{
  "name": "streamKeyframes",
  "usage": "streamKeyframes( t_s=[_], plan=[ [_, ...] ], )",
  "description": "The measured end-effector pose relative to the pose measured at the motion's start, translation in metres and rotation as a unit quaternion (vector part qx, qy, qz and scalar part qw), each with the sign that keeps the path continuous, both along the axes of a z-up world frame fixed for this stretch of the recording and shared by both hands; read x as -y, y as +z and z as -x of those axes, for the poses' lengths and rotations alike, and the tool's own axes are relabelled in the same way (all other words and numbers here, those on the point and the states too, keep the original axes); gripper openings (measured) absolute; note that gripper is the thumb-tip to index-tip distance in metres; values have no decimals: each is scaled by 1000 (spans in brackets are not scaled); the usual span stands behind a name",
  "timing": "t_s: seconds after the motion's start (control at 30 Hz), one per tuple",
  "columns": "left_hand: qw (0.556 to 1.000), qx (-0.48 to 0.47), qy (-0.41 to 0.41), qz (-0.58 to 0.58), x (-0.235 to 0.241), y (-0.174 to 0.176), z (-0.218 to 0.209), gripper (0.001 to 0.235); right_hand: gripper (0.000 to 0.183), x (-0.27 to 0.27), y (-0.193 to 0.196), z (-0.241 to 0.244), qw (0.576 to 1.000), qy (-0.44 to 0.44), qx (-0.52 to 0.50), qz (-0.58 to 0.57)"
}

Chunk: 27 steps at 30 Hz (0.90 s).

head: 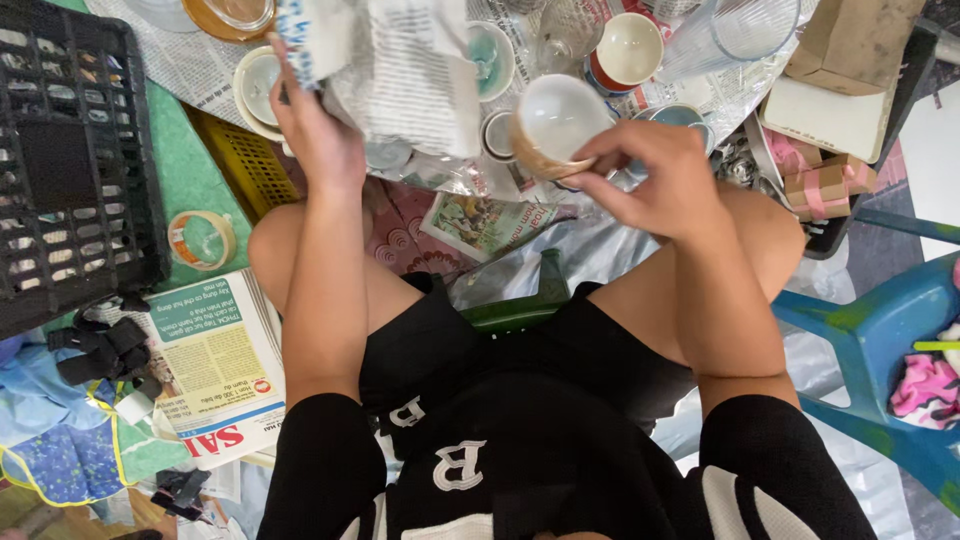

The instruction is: The person sits at a table and wraps individual cups and small bowls in newspaper. They fold the paper around each item and place the wrapped bundle into a black plastic crate.

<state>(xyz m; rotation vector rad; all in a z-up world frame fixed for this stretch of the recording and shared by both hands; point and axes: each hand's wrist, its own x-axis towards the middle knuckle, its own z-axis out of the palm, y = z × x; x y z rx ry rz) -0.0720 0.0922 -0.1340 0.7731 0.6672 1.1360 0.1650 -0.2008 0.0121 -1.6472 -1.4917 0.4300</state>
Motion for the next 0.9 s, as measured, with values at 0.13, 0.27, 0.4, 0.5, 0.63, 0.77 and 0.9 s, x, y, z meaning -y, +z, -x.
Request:
streamKeyframes(
  t_s=[0.13,0.27,0.4,0.5,0.63,0.77,0.9],
  plan=[
    [996,49,-63,-26,3,2,-2,58,17,15,-6,-10,993,-42,96,48],
    [991,46,-127,-5,11,1,-6,61,15,21,-23,-8,982,-46,159,92],
    [985,52,-163,-31,17,-6,-15,73,18,24,-43,-4,975,-39,190,106],
    [981,54,-188,-13,20,-10,-17,84,17,26,-55,-3,971,-46,195,128],
    [980,63,-187,16,18,-14,-21,76,17,28,-65,-4,969,-62,183,151],
    [978,69,-195,10,19,-13,-22,68,15,28,-67,-6,972,-65,178,139],
    [974,76,-213,1,24,-6,-19,62,18,29,-64,-6,970,-70,165,164]
  ],
)
